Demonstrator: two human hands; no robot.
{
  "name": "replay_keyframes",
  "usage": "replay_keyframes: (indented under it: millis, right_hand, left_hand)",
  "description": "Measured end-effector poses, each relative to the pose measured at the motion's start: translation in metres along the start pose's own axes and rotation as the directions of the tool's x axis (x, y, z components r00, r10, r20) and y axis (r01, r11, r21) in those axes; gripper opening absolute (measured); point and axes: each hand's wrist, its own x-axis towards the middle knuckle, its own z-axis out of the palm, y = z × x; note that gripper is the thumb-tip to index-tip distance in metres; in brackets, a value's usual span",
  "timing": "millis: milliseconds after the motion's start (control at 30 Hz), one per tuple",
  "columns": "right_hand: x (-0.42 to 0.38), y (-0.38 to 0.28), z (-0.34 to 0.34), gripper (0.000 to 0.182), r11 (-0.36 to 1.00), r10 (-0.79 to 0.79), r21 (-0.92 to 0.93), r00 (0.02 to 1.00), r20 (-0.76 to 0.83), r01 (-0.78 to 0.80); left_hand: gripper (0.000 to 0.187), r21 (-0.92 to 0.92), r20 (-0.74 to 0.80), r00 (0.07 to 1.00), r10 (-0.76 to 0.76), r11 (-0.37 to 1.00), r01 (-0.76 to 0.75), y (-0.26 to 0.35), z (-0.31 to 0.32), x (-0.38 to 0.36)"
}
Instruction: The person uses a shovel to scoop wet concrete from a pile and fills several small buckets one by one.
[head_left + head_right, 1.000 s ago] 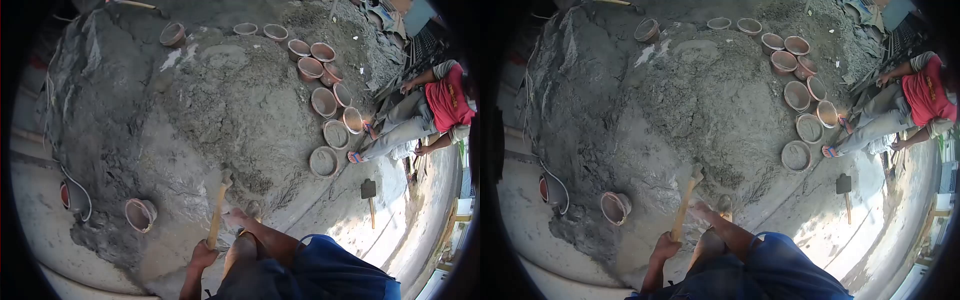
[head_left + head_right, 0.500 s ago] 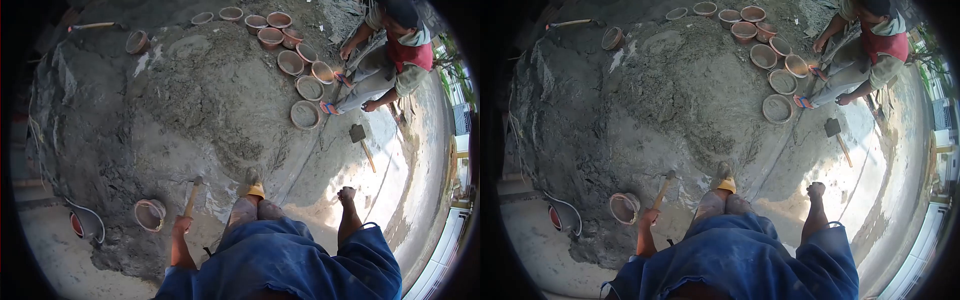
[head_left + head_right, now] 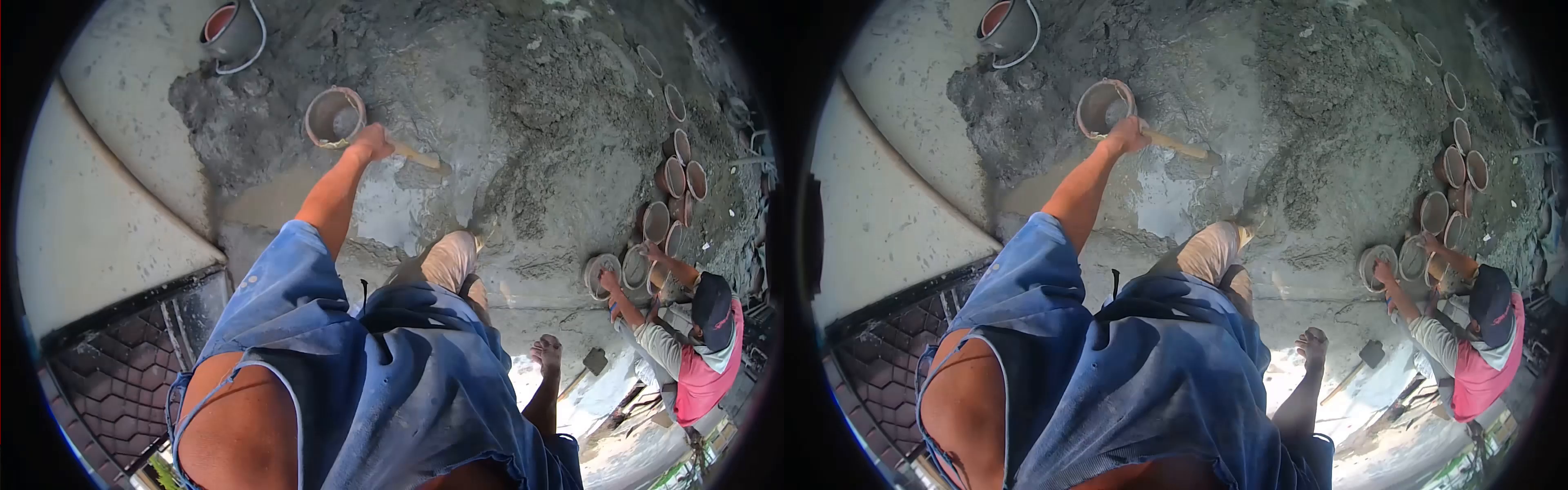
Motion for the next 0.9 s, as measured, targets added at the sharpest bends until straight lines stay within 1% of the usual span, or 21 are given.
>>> replay_keyframes:
  millis: [33, 100, 133, 167, 200, 233, 267, 300, 367, 433, 500, 533, 567, 600, 667, 700, 733, 800, 833, 867, 900]
  right_hand:
    - [0.013, -0.020, -0.010, 0.014, 0.997, -0.066, 0.042, 0.997, -0.035, 0.068]
    - [0.026, -0.072, -0.025, 0.017, 0.982, -0.183, 0.029, 0.981, -0.057, 0.185]
    - [0.036, -0.092, -0.036, 0.020, 0.961, -0.274, 0.035, 0.961, 0.026, 0.273]
    - [-0.003, -0.135, -0.007, 0.006, 0.954, -0.294, 0.015, 0.945, -0.146, 0.299]
    - [-0.001, -0.149, -0.011, 0.004, 0.931, -0.363, -0.009, 0.926, -0.100, 0.364]
    - [0.003, -0.164, -0.013, 0.005, 0.899, -0.439, -0.025, 0.897, -0.050, 0.438]
    - [0.004, -0.172, -0.012, 0.005, 0.900, -0.435, -0.041, 0.899, -0.044, 0.434]
    - [0.002, -0.180, -0.005, 0.009, 0.889, -0.452, -0.096, 0.891, -0.033, 0.447]
    - [0.002, -0.174, 0.006, 0.014, 0.886, -0.442, -0.160, 0.897, -0.012, 0.434]
    - [0.002, -0.155, 0.016, 0.017, 0.942, -0.301, -0.115, 0.944, 0.133, 0.316]
    - [-0.006, -0.128, 0.037, 0.024, 0.959, -0.166, -0.217, 0.982, 0.089, 0.182]
    - [-0.001, -0.109, 0.041, 0.027, 0.951, -0.054, -0.302, 0.997, 0.057, 0.069]
    - [0.005, -0.091, 0.045, 0.029, 0.934, 0.023, -0.356, 0.999, 0.038, -0.008]
    - [-0.006, -0.088, 0.060, 0.029, 0.891, 0.085, -0.448, 0.996, 0.021, -0.066]
    - [-0.022, -0.082, 0.082, 0.029, 0.836, 0.197, -0.528, 0.980, 0.035, -0.149]
    - [-0.033, -0.089, 0.096, 0.028, 0.840, 0.191, -0.525, 0.980, 0.049, -0.137]
    - [-0.038, -0.097, 0.108, 0.027, 0.873, 0.171, -0.473, 0.983, 0.073, -0.117]
    - [-0.048, -0.131, 0.143, 0.026, 0.910, 0.111, -0.408, 0.992, 0.054, -0.079]
    - [-0.031, -0.125, 0.154, 0.026, 0.939, -0.010, -0.341, 0.997, 0.078, 0.036]
    - [-0.017, -0.121, 0.169, 0.026, 0.946, -0.191, -0.252, 0.978, 0.080, 0.205]
    - [-0.023, -0.139, 0.184, 0.028, 0.933, -0.299, -0.181, 0.950, 0.093, 0.312]
  left_hand:
    - [0.029, -0.046, -0.142, 0.988, 0.062, 0.997, -0.070, 0.004, -0.007, 0.008]
    - [0.032, -0.050, -0.116, 0.984, 0.133, 0.989, -0.140, 0.004, -0.028, 0.027]
    - [0.032, -0.062, 0.014, 0.994, 0.106, 0.993, -0.105, 0.003, -0.035, 0.027]
    - [0.033, -0.070, 0.140, 0.987, 0.076, 0.995, -0.066, 0.006, -0.050, 0.022]
    - [0.033, -0.080, 0.161, 0.985, 0.057, 0.996, -0.045, 0.003, -0.054, 0.013]
    - [0.034, -0.245, 0.222, 0.972, 0.081, 0.969, -0.025, 0.002, -0.061, 0.004]
    - [0.037, -0.404, 0.272, 0.955, 0.118, 0.915, 0.002, 0.000, -0.062, -0.003]
    - [0.037, -0.410, 0.279, 0.954, 0.109, 0.912, 0.016, -0.003, -0.059, -0.014]
    - [0.042, -0.734, 0.088, 0.994, 0.058, 0.678, 0.025, -0.013, -0.050, -0.049]
    - [0.043, -0.856, 0.004, 0.994, -0.108, 0.513, 0.059, -0.056, -0.019, -0.085]
    - [0.040, -0.862, 0.160, 0.939, -0.306, 0.421, 0.284, -0.114, 0.027, -0.143]
    - [0.036, -0.781, 0.252, 0.873, -0.417, 0.446, 0.438, -0.142, 0.057, -0.179]
    - [0.034, -0.529, 0.380, 0.770, -0.513, 0.562, 0.636, -0.176, 0.090, -0.219]
    - [0.033, -0.430, 0.454, 0.777, -0.436, 0.657, 0.620, -0.187, 0.099, -0.265]
    - [0.031, -0.209, 0.724, 0.527, -0.445, 0.587, 0.782, -0.193, 0.099, -0.344]
    - [0.031, 0.049, 0.872, 0.244, -0.425, 0.570, 0.820, -0.202, 0.105, -0.364]
    - [0.031, -0.006, 0.894, 0.201, -0.401, 0.435, 0.900, -0.239, 0.138, -0.406]
    - [0.029, -0.041, 0.838, 0.270, -0.473, 0.440, 0.897, -0.226, 0.107, -0.410]
    - [0.027, 0.048, 0.782, 0.569, -0.253, 0.936, 0.350, -0.317, 0.168, -0.425]
    - [0.027, 0.062, 0.780, 0.588, -0.215, 0.961, 0.269, -0.321, 0.154, -0.400]
    - [0.027, -0.016, 0.781, 0.569, -0.258, 0.902, 0.431, -0.317, 0.138, -0.372]
